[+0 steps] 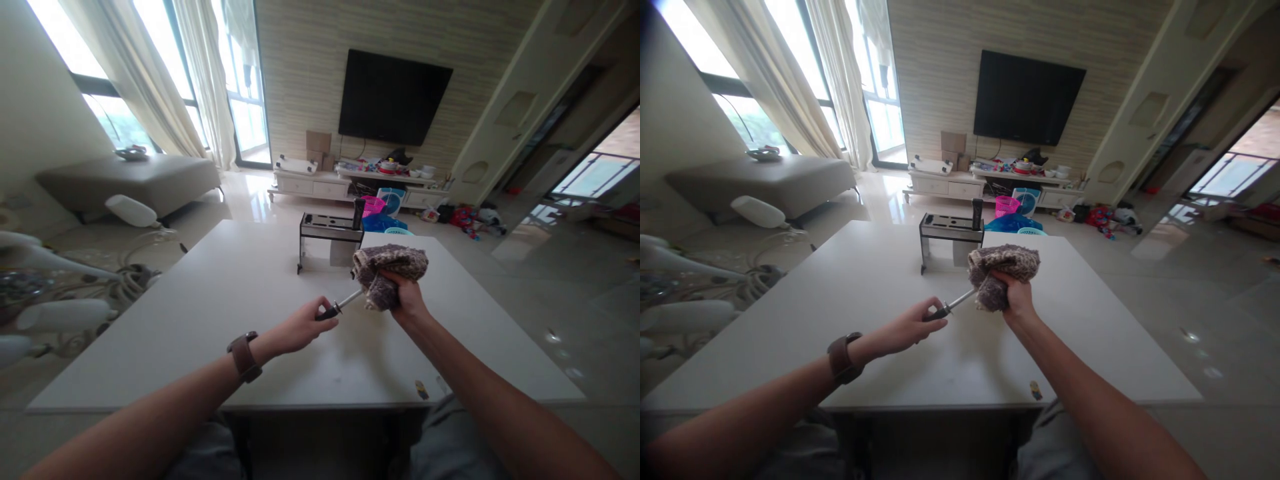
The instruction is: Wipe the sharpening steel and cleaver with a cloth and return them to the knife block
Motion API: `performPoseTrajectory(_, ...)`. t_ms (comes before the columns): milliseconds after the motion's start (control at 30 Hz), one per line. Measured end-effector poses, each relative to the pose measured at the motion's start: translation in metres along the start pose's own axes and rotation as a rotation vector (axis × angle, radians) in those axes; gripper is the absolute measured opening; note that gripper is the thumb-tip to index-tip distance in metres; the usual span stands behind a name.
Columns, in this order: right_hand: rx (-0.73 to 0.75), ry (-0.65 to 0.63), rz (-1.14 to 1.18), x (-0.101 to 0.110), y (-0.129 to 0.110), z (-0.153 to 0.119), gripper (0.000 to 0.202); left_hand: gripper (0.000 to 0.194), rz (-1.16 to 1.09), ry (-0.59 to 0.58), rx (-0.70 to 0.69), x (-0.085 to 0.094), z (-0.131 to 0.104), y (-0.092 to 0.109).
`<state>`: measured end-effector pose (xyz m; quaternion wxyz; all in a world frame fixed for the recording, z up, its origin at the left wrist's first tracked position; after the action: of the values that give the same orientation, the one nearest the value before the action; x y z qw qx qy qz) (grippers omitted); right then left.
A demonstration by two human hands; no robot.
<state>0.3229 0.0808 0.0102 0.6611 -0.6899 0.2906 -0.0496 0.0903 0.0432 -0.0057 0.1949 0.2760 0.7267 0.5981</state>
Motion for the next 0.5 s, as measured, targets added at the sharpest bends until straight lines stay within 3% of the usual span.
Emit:
performPoseTrajectory(133,0.077,0.045,0.032,0.017,-0.017,0.013,0.032,0.033,-0.026,-0.051,-0.018,-0.006,0.000,-0.001)
performPoseTrajectory(233,0.115,0.044,0.042,0.017,-0.022,0.012,0.028,0.033,-0.014,-0.072,-0.048,-0.006,0.001,-0.004)
performPoseTrajectory(367,0.019,-0.006,0.049,-0.001,-0.004,-0.004,0.033,0.033,0.017,-0.024,-0.079,0.002,0.004,-0.007)
performPoseTrajectory(500,-0.058,-0.105,-0.035,-0.028,0.024,-0.038,0.040,0.032,0.007,0.016,-0.138,0.004,0.007,-0.005)
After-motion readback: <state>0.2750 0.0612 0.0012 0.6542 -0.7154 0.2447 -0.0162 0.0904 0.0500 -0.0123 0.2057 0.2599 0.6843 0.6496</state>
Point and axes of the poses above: each hand's wrist, its own z-axis towards the middle knuckle, its own x-axis out of the back of the hand, y = z × x, the point moved 9 cm from there along z, towards the middle knuckle, and after that the axes turned 11 degrees about -z, right-handed, at the moved point
